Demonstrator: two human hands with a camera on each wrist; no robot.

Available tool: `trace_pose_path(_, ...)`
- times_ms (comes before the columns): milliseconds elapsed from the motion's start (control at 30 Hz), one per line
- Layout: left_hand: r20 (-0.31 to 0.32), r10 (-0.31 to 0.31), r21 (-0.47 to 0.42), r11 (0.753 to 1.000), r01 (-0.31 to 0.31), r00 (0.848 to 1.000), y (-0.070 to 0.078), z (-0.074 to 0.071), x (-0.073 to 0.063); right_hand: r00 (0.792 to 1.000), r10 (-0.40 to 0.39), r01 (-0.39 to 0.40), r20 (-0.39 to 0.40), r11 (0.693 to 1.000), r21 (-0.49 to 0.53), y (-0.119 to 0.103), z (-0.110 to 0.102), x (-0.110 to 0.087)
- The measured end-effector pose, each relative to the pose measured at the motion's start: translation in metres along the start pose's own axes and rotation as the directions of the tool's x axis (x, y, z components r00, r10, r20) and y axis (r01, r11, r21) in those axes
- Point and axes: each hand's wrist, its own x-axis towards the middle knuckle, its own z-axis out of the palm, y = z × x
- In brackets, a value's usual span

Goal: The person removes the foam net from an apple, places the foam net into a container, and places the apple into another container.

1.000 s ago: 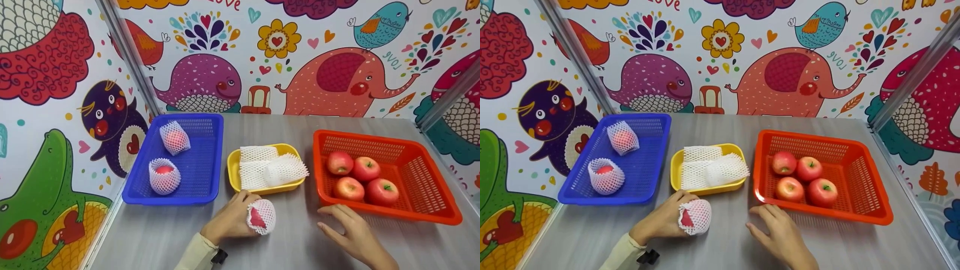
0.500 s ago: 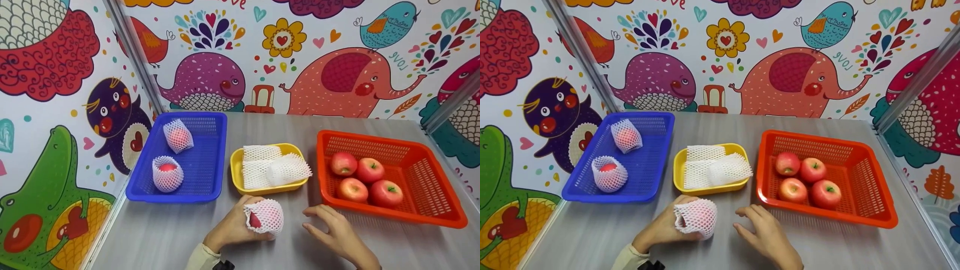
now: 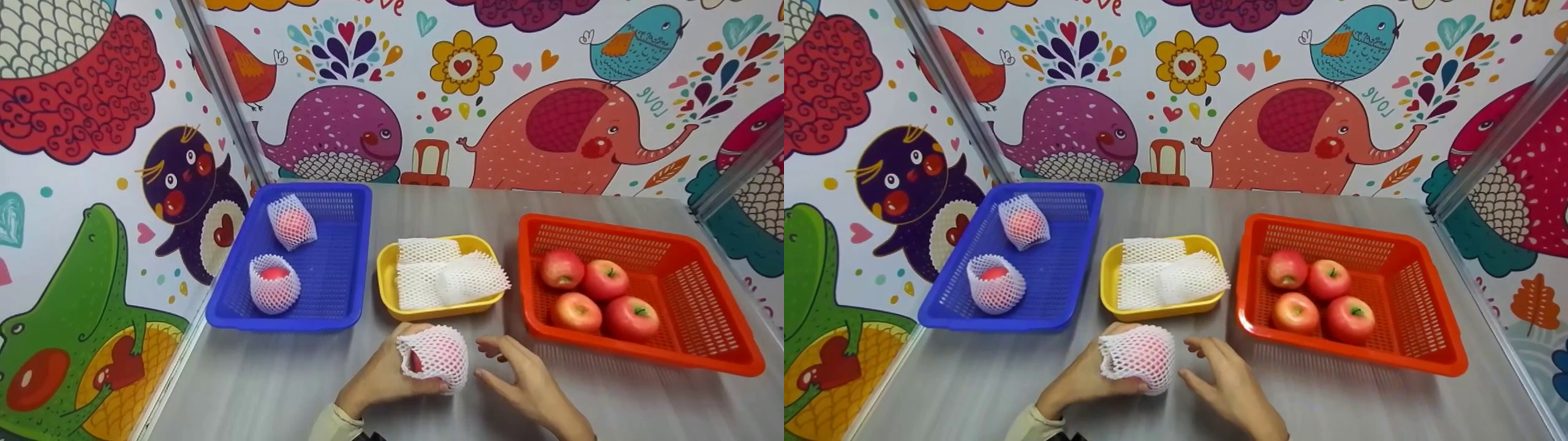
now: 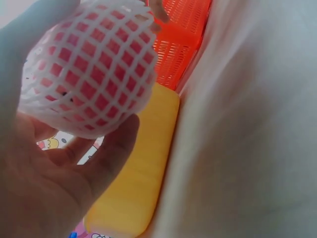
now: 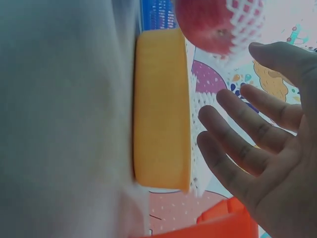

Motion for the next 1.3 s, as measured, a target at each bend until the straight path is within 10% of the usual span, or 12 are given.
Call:
trace_pose_path(933, -0.03, 0.099, -0.249, 0.963, -0.103, 0.995, 0.002, 0.002, 0.002, 0.997, -0.006, 0.021, -0.075, 0.98, 0.196, -0.011, 0.016, 0.007)
trace_pose_path(1300, 0.013, 0.076, -0.285, 0.956, -0.069, 0.997, 0.002, 0.008, -0.001, 0.999, -0.032, 0.028, 0.016, 0.971, 0.236, -0.002, 0.025, 0.001)
